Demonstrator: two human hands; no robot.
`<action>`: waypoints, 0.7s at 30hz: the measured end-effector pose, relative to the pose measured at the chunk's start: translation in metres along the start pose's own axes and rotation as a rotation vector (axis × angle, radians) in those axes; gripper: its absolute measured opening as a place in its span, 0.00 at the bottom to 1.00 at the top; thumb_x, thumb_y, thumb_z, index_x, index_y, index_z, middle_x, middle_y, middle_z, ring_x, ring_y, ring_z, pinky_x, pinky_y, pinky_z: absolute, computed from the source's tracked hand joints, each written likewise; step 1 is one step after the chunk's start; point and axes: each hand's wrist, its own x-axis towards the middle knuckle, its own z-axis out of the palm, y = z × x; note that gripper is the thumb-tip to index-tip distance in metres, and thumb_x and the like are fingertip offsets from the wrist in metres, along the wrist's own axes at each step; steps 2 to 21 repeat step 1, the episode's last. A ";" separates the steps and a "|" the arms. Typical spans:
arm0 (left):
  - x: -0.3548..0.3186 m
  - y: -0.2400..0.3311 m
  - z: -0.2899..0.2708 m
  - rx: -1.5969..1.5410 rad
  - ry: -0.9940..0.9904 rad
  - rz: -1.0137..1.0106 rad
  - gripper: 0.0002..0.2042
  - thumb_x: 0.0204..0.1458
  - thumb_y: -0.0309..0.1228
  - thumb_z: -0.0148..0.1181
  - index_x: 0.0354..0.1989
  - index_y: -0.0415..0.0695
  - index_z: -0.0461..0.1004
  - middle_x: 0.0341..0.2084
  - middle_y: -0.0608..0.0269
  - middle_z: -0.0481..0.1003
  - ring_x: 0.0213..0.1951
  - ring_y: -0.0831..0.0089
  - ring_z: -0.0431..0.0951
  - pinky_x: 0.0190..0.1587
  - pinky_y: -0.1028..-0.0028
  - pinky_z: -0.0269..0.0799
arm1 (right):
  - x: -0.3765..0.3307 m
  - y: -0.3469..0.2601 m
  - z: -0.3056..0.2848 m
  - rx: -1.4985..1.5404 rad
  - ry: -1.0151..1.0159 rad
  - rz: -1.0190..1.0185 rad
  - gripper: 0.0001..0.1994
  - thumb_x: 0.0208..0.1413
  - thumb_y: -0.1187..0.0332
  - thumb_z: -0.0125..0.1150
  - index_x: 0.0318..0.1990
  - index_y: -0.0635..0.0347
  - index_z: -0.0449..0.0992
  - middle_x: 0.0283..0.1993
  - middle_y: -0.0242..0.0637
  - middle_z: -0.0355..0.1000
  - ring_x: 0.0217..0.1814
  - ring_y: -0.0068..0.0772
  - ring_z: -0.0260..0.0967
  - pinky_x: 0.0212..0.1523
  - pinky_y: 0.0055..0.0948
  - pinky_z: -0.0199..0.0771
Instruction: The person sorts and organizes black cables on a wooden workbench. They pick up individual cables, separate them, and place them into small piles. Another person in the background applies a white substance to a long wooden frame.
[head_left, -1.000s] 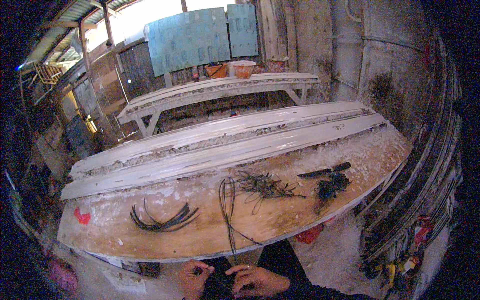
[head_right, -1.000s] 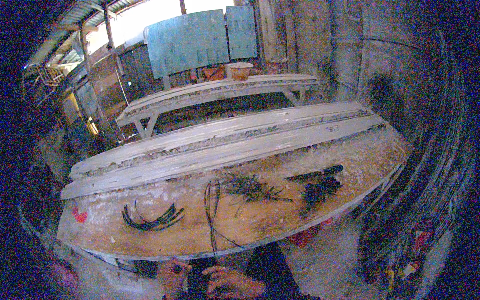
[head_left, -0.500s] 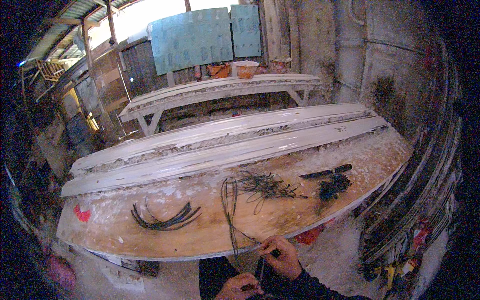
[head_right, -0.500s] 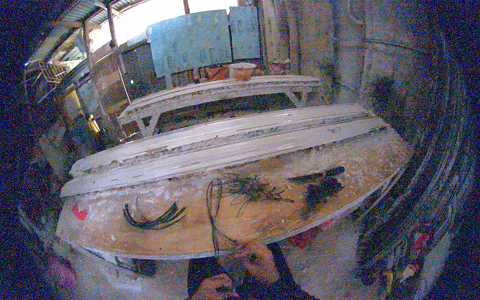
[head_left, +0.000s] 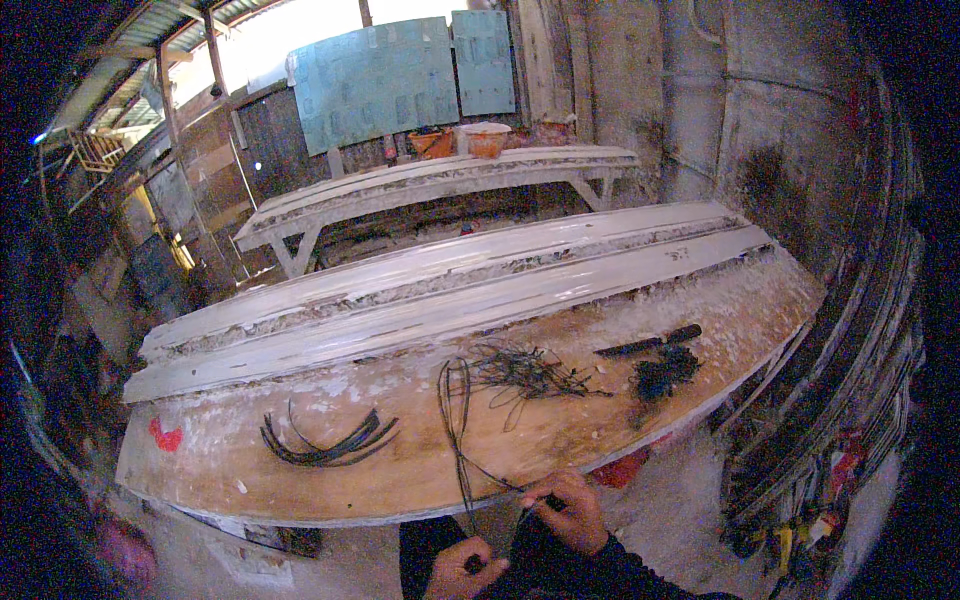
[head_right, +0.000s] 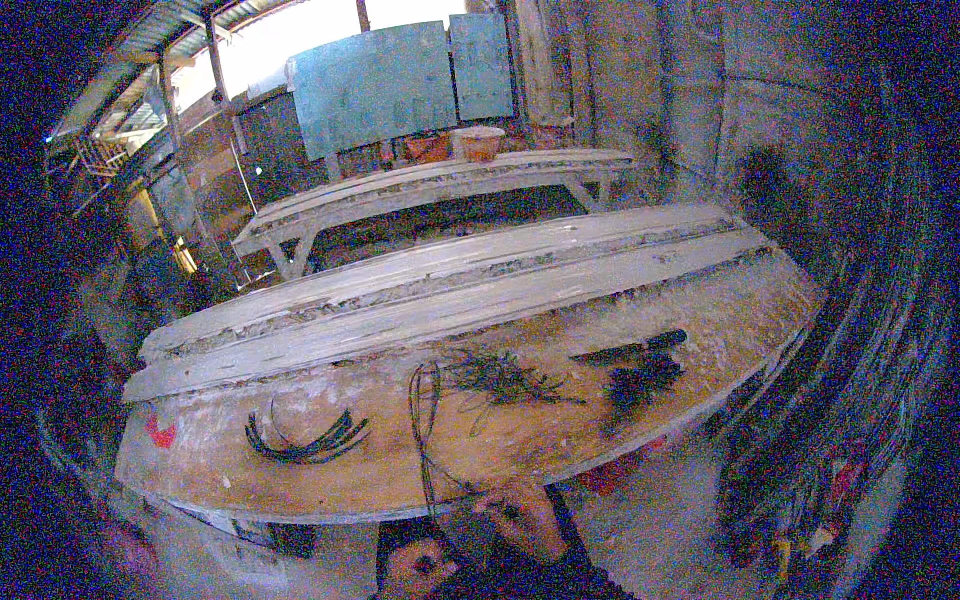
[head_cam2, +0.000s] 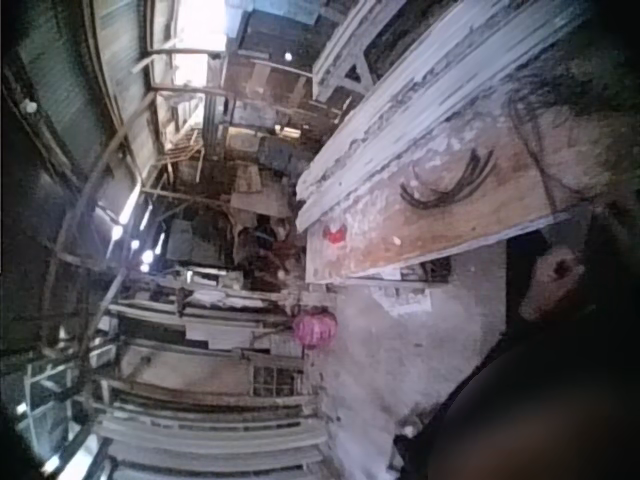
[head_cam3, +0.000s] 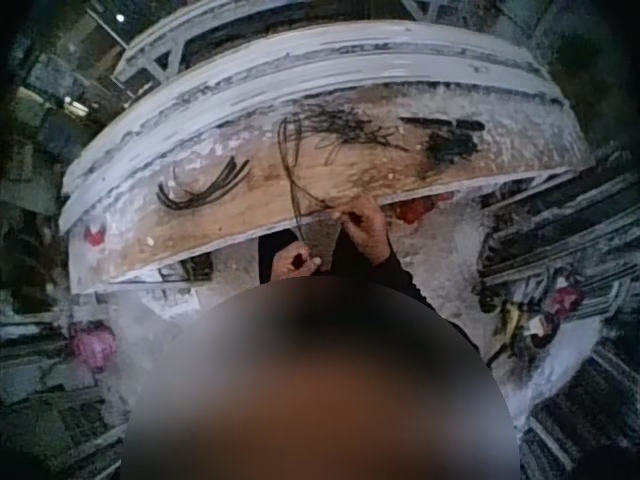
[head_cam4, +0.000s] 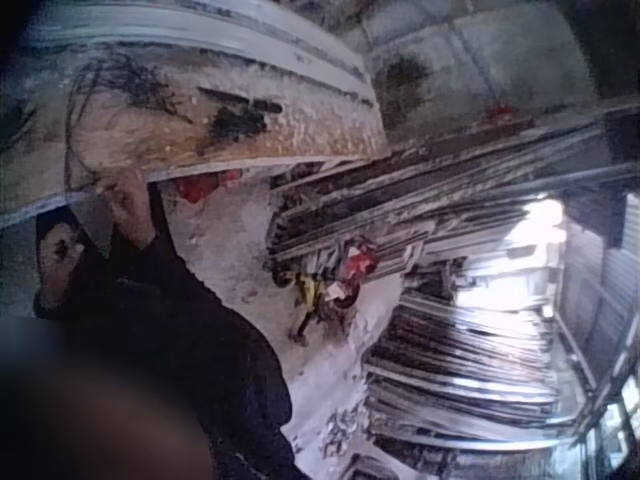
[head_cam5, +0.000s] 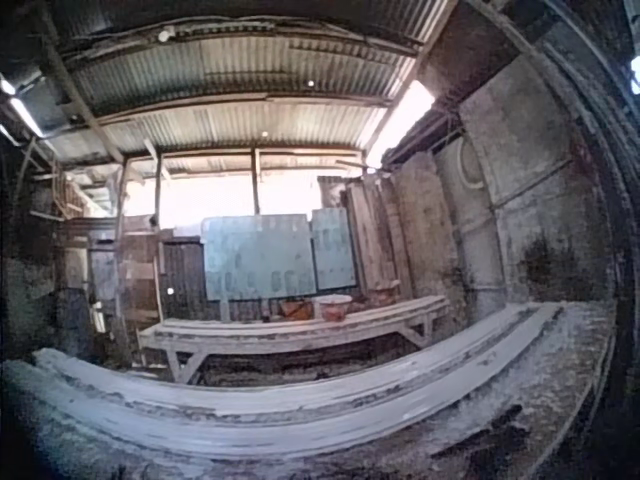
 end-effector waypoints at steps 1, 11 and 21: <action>0.001 -0.012 -0.008 0.127 0.029 -0.004 0.10 0.37 0.26 0.62 0.29 0.43 0.69 0.22 0.63 0.73 0.23 0.64 0.72 0.31 0.72 0.69 | -0.001 0.005 0.001 0.039 -0.039 0.004 0.06 0.41 0.72 0.59 0.30 0.56 0.73 0.32 0.35 0.71 0.36 0.34 0.66 0.40 0.31 0.61; 0.001 -0.012 -0.008 0.127 0.029 -0.004 0.10 0.37 0.26 0.62 0.29 0.43 0.69 0.22 0.63 0.73 0.23 0.64 0.72 0.31 0.72 0.69 | -0.001 0.005 0.001 0.039 -0.039 0.004 0.06 0.41 0.72 0.59 0.30 0.56 0.73 0.32 0.35 0.71 0.36 0.34 0.66 0.40 0.31 0.61; 0.001 -0.012 -0.008 0.127 0.029 -0.004 0.10 0.37 0.26 0.62 0.29 0.43 0.69 0.22 0.63 0.73 0.23 0.64 0.72 0.31 0.72 0.69 | -0.001 0.005 0.001 0.039 -0.039 0.004 0.06 0.41 0.72 0.59 0.30 0.56 0.73 0.32 0.35 0.71 0.36 0.34 0.66 0.40 0.31 0.61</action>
